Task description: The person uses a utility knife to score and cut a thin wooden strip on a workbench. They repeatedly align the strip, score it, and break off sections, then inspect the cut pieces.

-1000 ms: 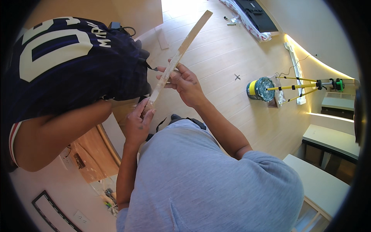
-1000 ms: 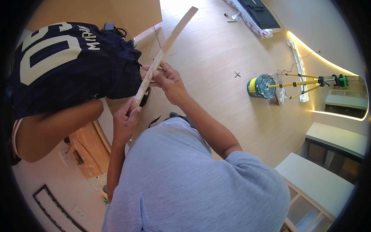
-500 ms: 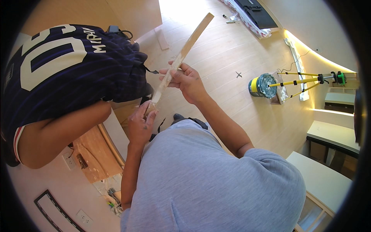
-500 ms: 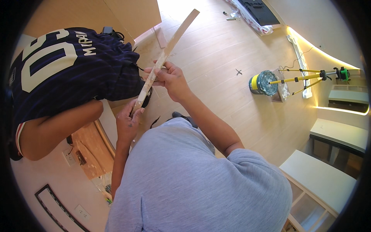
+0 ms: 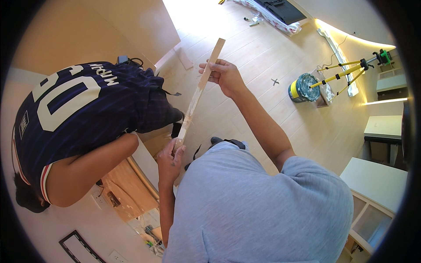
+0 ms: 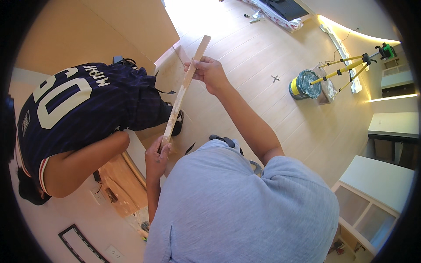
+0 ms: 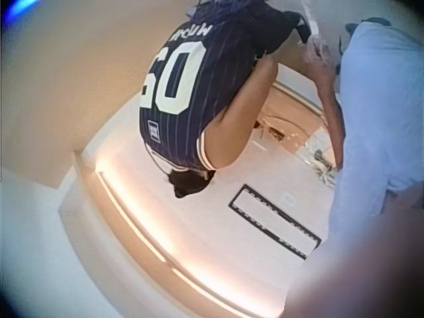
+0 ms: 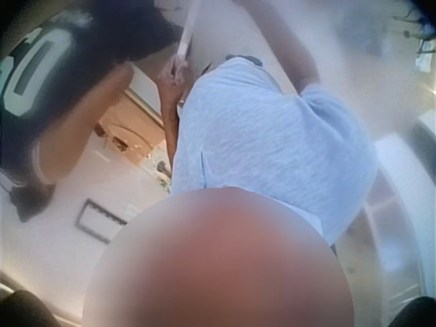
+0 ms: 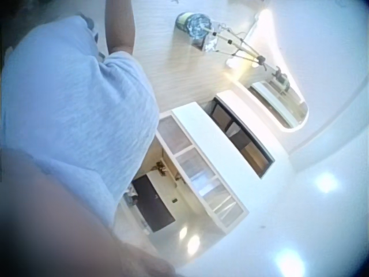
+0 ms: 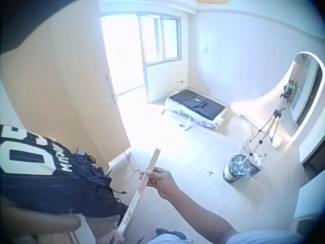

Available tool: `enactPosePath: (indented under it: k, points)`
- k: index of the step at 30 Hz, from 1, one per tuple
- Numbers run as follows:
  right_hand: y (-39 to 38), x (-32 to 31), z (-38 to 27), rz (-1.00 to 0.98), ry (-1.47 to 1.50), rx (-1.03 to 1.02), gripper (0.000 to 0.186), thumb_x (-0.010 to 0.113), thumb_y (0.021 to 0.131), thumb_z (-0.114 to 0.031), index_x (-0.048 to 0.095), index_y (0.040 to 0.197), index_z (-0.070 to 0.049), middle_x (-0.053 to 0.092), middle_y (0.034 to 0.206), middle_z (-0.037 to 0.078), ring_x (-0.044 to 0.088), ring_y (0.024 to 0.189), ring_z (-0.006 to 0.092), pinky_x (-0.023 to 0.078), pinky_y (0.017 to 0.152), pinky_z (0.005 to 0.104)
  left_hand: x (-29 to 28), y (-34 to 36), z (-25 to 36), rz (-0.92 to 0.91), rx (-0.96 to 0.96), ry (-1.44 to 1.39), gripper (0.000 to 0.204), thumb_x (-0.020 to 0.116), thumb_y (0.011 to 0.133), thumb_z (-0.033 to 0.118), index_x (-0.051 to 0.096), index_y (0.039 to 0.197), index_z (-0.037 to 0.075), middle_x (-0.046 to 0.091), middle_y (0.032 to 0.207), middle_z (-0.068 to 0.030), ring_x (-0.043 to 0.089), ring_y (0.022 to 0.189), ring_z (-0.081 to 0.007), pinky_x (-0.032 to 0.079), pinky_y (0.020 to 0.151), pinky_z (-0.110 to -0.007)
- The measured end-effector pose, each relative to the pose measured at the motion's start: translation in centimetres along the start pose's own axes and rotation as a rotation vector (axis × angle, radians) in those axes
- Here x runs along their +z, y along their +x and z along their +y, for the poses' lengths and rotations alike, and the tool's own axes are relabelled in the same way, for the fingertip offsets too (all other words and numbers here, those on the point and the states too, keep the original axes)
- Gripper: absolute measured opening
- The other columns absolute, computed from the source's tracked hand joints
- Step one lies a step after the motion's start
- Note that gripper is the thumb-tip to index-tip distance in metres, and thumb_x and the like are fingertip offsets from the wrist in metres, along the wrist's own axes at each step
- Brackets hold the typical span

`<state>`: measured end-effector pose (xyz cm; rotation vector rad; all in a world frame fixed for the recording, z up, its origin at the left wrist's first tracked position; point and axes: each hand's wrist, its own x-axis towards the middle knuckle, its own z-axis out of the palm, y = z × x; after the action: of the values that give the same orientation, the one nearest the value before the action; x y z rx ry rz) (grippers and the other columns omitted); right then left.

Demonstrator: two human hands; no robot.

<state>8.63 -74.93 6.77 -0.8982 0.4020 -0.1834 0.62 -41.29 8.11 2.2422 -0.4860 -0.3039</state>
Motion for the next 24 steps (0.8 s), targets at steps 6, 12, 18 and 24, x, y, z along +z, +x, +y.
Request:
enactPosePath:
  k: [6, 12, 18, 24]
  points:
    - [1.3, -1.8, -1.4, -0.041, 0.091, -0.029, 0.032, 0.062, 0.105, -0.016, 0.057, 0.128, 0.006, 0.072, 0.121, 0.018, 0.073, 0.105, 0.0283, 0.061, 0.092, 0.041, -0.8, -1.2, -0.6, -0.268, -0.358, -0.443, 0.038, 0.063, 0.106, 0.027, 0.066, 0.131, -0.001, 0.058, 0.076, -0.0017, 0.052, 0.062, -0.0089, 0.046, 0.059, -0.028]
    - [2.1, -1.4, -0.3, -0.018, 0.105, -0.056, 0.026, 0.07, 0.103, -0.026, 0.061, 0.118, -0.007, 0.069, 0.106, 0.006, 0.067, 0.095, 0.0181, 0.056, 0.086, 0.0383, -2.3, -0.3, -1.6, -0.612, -0.503, -0.972, 0.047, 0.057, 0.109, 0.034, 0.06, 0.137, -0.003, 0.065, 0.083, -0.0065, 0.059, 0.066, -0.0116, 0.051, 0.063, -0.026]
    - [3.0, -0.9, 0.3, 0.151, 0.057, -0.082, 0.025, 0.074, 0.101, -0.027, 0.06, 0.114, -0.011, 0.066, 0.099, 0.0, 0.061, 0.091, 0.0131, 0.05, 0.084, 0.0375, -2.8, -1.0, -1.8, -0.578, -0.404, -0.76, 0.046, 0.055, 0.108, 0.029, 0.056, 0.141, -0.003, 0.071, 0.089, -0.0112, 0.068, 0.069, -0.0159, 0.058, 0.066, -0.028]
    - [5.6, -2.0, 1.0, 0.301, 0.079, -0.089, 0.027, 0.072, 0.101, -0.024, 0.059, 0.118, -0.008, 0.065, 0.099, 0.003, 0.06, 0.088, 0.0166, 0.049, 0.078, 0.0365, -4.8, -2.3, -0.9, -0.554, -0.432, -0.753, 0.048, 0.056, 0.105, 0.018, 0.052, 0.147, -0.004, 0.072, 0.091, -0.011, 0.07, 0.07, -0.0153, 0.058, 0.063, -0.027]
